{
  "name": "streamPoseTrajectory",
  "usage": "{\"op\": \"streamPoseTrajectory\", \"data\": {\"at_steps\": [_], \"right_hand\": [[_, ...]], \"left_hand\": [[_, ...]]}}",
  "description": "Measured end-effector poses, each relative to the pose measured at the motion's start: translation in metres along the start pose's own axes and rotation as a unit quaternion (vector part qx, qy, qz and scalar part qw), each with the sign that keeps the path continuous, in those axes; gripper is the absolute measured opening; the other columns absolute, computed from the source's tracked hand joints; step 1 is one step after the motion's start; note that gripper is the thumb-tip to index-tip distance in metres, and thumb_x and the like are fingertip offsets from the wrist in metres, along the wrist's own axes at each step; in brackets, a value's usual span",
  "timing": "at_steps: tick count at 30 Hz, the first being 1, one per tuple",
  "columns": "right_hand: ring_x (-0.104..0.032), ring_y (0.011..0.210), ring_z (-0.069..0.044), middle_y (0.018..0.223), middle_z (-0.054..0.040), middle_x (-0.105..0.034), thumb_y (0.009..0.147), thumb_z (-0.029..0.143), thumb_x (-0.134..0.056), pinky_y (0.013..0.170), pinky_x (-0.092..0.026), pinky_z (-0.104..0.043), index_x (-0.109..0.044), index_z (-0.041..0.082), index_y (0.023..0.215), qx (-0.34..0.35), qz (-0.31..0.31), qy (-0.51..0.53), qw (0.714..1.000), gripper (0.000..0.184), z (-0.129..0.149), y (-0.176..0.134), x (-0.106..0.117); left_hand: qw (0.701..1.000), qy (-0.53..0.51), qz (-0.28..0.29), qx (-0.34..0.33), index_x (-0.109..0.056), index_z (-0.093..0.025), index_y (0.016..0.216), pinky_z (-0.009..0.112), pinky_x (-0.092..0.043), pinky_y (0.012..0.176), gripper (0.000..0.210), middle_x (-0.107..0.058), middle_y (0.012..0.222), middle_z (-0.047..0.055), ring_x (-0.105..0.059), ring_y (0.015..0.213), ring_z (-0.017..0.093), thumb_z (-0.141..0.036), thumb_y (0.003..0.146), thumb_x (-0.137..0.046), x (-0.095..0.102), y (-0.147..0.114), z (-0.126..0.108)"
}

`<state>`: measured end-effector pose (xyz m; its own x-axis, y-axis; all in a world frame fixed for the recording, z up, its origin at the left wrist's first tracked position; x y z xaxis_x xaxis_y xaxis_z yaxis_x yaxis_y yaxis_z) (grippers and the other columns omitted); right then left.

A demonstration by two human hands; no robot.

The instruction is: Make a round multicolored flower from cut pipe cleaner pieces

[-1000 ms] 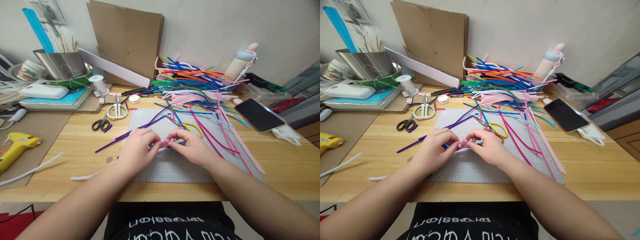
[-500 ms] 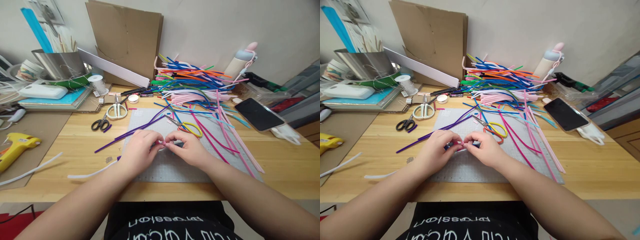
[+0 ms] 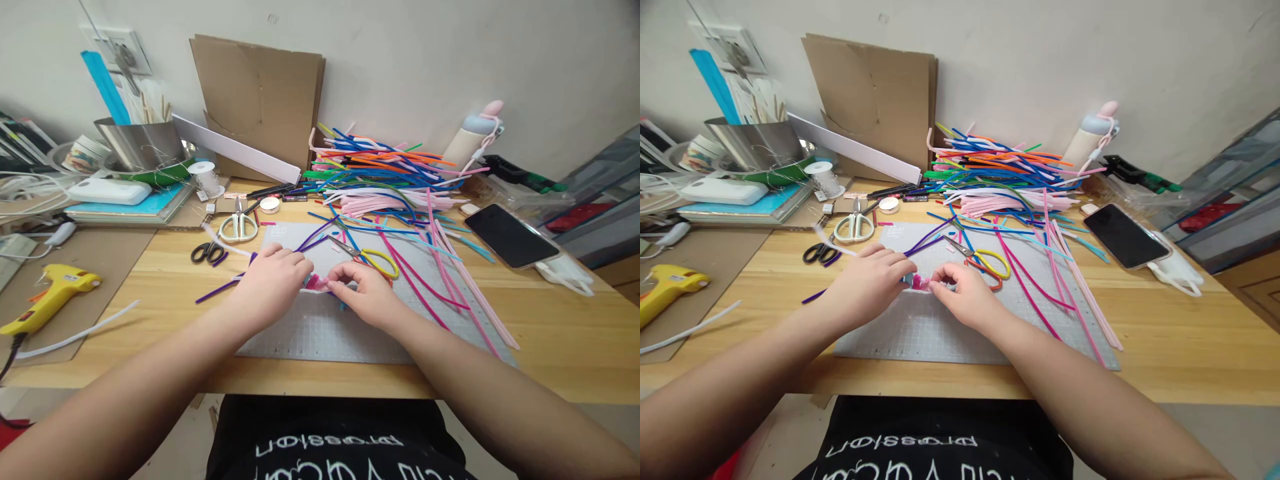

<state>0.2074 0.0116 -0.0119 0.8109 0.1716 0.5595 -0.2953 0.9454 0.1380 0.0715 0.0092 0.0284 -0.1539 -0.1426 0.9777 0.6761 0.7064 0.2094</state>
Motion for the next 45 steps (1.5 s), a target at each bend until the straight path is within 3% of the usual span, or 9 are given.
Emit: {"op": "streamPoseTrajectory", "data": {"at_steps": [4,9,13,17,20,23,27,35,45], "right_hand": [[-0.055,0.065,-0.012,0.072,-0.0007,-0.061,0.081,0.03,-0.054,0.058,-0.044,-0.023,-0.059,0.016,0.077,-0.013,0.031,0.054,0.998,0.015,0.0,0.0,-0.005],[-0.038,0.029,-0.005,0.051,0.0069,-0.049,0.082,0.036,-0.051,0.027,-0.028,-0.016,-0.058,0.018,0.084,-0.16,0.106,0.115,0.975,0.019,-0.012,-0.002,-0.007],[-0.038,0.024,-0.005,0.048,0.0077,-0.049,0.082,0.035,-0.052,0.022,-0.026,-0.014,-0.056,0.019,0.085,-0.206,0.107,0.089,0.968,0.017,-0.016,-0.003,-0.002],[-0.045,0.032,-0.006,0.062,0.0045,-0.058,0.082,0.035,-0.052,0.029,-0.035,-0.017,-0.054,0.02,0.093,-0.165,0.11,0.065,0.978,0.019,-0.013,-0.003,0.002],[-0.061,0.066,-0.012,0.09,-0.0029,-0.065,0.076,0.034,-0.063,0.058,-0.05,-0.025,-0.055,0.02,0.099,-0.057,0.071,0.012,0.996,0.028,-0.003,-0.003,0.007],[-0.061,0.084,-0.017,0.093,-0.0041,-0.067,0.077,0.03,-0.062,0.075,-0.047,-0.03,-0.06,0.019,0.096,-0.022,0.046,-0.038,0.998,0.022,-0.001,-0.004,0.005],[-0.062,0.079,-0.017,0.086,-0.003,-0.069,0.083,0.026,-0.053,0.07,-0.046,-0.029,-0.064,0.019,0.09,-0.03,0.034,-0.029,0.999,0.015,-0.004,-0.003,0.001],[-0.064,0.085,-0.019,0.09,-0.0039,-0.071,0.082,0.024,-0.056,0.078,-0.047,-0.032,-0.068,0.019,0.09,-0.011,0.037,0.02,0.999,0.015,-0.002,-0.001,0.0],[-0.062,0.074,-0.015,0.078,-0.0021,-0.067,0.078,0.016,-0.051,0.066,-0.047,-0.026,-0.054,0.018,0.08,-0.066,0.029,0.07,0.995,0.004,-0.008,0.001,0.004]], "left_hand": [[0.994,-0.109,-0.019,-0.002,-0.059,-0.02,0.095,0.034,-0.04,0.081,0.015,-0.066,0.095,0.003,-0.059,0.089,0.02,-0.028,0.083,-0.057,-0.001,0.007,-0.013],[0.987,-0.154,-0.013,0.033,-0.061,-0.02,0.081,0.031,-0.041,0.072,0.006,-0.066,0.079,0.001,-0.059,0.076,0.018,-0.025,0.082,-0.057,-0.011,0.016,-0.012],[0.982,-0.183,-0.006,0.049,-0.059,-0.019,0.076,0.029,-0.041,0.068,0.007,-0.064,0.075,0.001,-0.058,0.072,0.017,-0.022,0.081,-0.054,-0.013,0.013,-0.005],[0.969,-0.231,0.003,0.082,-0.058,-0.019,0.079,0.027,-0.042,0.066,0.008,-0.063,0.079,0.001,-0.057,0.075,0.016,-0.019,0.08,-0.051,-0.016,0.006,0.002],[0.966,-0.239,-0.008,0.098,-0.06,-0.019,0.08,0.028,-0.043,0.068,0.011,-0.063,0.081,0.002,-0.057,0.077,0.017,-0.018,0.081,-0.049,-0.018,0.003,0.005],[0.964,-0.244,-0.011,0.109,-0.059,-0.018,0.077,0.029,-0.043,0.068,0.011,-0.062,0.079,0.002,-0.056,0.075,0.017,-0.021,0.082,-0.05,-0.019,0.003,0.008],[0.963,-0.247,-0.028,0.102,-0.059,-0.018,0.076,0.028,-0.043,0.067,0.011,-0.062,0.078,0.002,-0.056,0.074,0.016,-0.022,0.083,-0.051,-0.018,0.003,0.008],[0.968,-0.24,-0.035,0.068,-0.058,-0.018,0.074,0.026,-0.042,0.066,0.013,-0.061,0.077,0.002,-0.056,0.072,0.014,-0.02,0.083,-0.05,-0.017,0.002,0.001],[0.969,-0.228,-0.036,0.091,-0.058,-0.018,0.073,0.027,-0.043,0.066,0.012,-0.061,0.076,0.002,-0.056,0.072,0.015,-0.02,0.082,-0.049,-0.014,0.001,0.004]]}}
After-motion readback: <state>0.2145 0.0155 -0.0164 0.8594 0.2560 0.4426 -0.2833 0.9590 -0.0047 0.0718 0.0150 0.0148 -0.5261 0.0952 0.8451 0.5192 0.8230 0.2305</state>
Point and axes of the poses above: each hand's wrist, its own y-axis towards the middle knuckle, its own x-axis out of the back of the hand, z = x × y, the point moved 6 cm from there along y, towards the middle knuckle
